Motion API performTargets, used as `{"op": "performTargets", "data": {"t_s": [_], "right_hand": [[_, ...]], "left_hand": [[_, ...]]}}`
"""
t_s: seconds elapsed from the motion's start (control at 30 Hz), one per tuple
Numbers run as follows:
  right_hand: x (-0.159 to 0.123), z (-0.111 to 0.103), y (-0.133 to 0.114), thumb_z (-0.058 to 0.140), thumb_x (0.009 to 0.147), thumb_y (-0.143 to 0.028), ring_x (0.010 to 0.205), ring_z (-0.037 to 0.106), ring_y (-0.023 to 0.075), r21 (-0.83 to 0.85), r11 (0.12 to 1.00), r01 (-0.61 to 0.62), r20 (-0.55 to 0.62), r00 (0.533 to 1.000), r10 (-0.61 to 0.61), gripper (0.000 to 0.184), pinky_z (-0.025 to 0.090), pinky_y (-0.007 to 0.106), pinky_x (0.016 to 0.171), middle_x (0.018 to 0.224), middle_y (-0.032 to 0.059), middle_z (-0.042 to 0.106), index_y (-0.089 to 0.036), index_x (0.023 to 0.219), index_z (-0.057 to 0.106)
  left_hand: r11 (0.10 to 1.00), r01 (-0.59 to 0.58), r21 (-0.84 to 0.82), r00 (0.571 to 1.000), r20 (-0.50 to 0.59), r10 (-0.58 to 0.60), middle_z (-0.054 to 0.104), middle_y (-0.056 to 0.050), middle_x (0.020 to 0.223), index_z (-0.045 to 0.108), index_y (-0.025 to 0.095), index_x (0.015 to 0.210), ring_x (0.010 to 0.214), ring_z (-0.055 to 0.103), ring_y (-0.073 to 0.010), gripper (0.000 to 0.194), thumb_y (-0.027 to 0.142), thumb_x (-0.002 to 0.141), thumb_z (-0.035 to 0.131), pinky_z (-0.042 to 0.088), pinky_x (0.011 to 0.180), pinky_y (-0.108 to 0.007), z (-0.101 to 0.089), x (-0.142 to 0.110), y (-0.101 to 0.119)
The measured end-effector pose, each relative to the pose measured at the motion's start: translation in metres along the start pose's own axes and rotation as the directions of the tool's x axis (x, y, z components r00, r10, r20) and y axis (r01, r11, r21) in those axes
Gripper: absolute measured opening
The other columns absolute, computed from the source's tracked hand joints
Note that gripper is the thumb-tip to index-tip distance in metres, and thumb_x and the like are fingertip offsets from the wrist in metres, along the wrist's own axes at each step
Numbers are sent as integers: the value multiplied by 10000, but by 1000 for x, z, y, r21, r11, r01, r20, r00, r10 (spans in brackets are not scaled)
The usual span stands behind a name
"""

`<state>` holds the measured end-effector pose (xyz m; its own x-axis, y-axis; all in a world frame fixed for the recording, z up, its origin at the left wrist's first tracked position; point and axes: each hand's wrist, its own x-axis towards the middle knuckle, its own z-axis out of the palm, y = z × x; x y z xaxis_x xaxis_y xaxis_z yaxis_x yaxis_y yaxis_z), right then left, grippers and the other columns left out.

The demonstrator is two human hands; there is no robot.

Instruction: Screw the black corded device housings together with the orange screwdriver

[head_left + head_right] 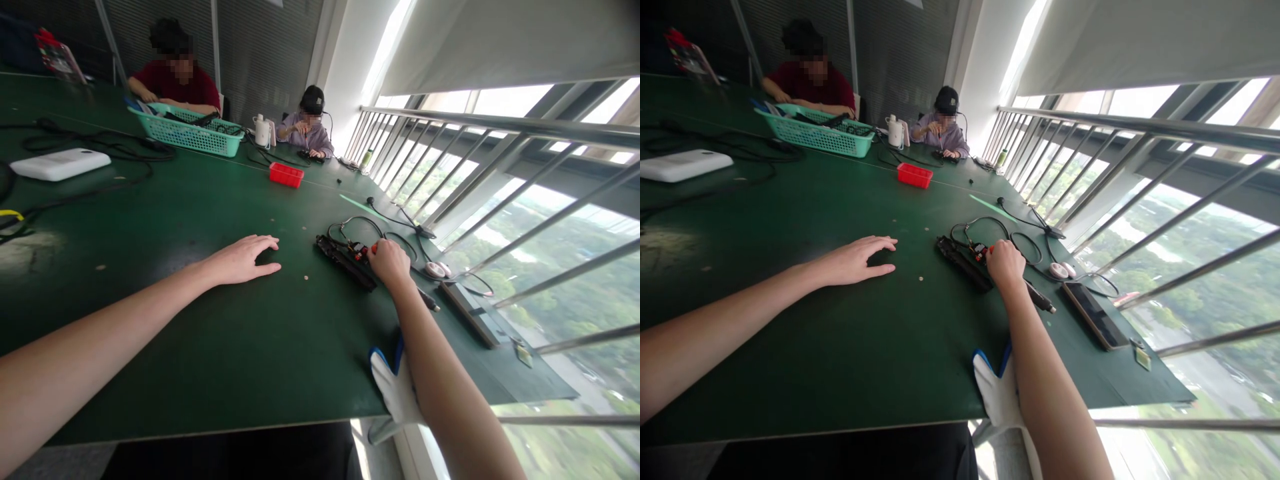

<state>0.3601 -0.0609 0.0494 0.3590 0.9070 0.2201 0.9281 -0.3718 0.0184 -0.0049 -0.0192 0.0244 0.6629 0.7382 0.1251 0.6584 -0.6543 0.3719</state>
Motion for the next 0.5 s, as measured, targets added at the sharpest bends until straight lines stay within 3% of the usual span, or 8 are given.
{"op": "performTargets", "data": {"t_s": [0.1,0.2,0.37,0.43,0.5], "right_hand": [[-4,1,-7,512,983,-384,1067,682,318,-11,1000,12,-2,1000,-12,317,501,348,800,1182,188,661,-135,1132,638],[-7,0,-10,486,996,-370,1052,687,317,-14,1000,5,-10,1000,-5,328,504,351,792,1181,205,652,-115,1158,611],[-12,-5,-11,444,1008,-345,1022,684,308,8,1000,-11,-60,998,12,313,489,350,780,1148,184,672,-127,1192,573],[-16,-8,-17,443,1008,-340,999,679,287,75,997,18,-109,994,-9,280,476,336,782,1134,159,687,-160,1173,578],[-23,-12,-28,440,1015,-360,986,673,260,202,968,149,-169,979,-115,259,469,320,802,1125,125,703,-194,1147,588]], "left_hand": [[998,6,-64,999,-47,-9,518,-77,1514,589,236,1086,1281,568,-304,468,667,951,469,475,1004,-406,1,0,-2],[998,-21,-52,994,-110,15,584,-101,1374,570,216,965,1150,607,-287,453,662,933,502,488,917,-383,3,1,-3],[999,-44,-33,988,-148,38,637,-91,1130,603,220,1020,1117,568,-287,451,653,921,525,470,924,-392,4,1,-1],[998,-42,-44,992,-123,36,634,-98,1192,611,223,1102,1163,554,-296,499,676,908,532,463,965,-404,3,1,1],[998,-39,-47,997,-72,35,581,-111,1359,572,234,1279,1267,515,-322,649,730,861,569,448,1023,-425,1,0,4]]}}
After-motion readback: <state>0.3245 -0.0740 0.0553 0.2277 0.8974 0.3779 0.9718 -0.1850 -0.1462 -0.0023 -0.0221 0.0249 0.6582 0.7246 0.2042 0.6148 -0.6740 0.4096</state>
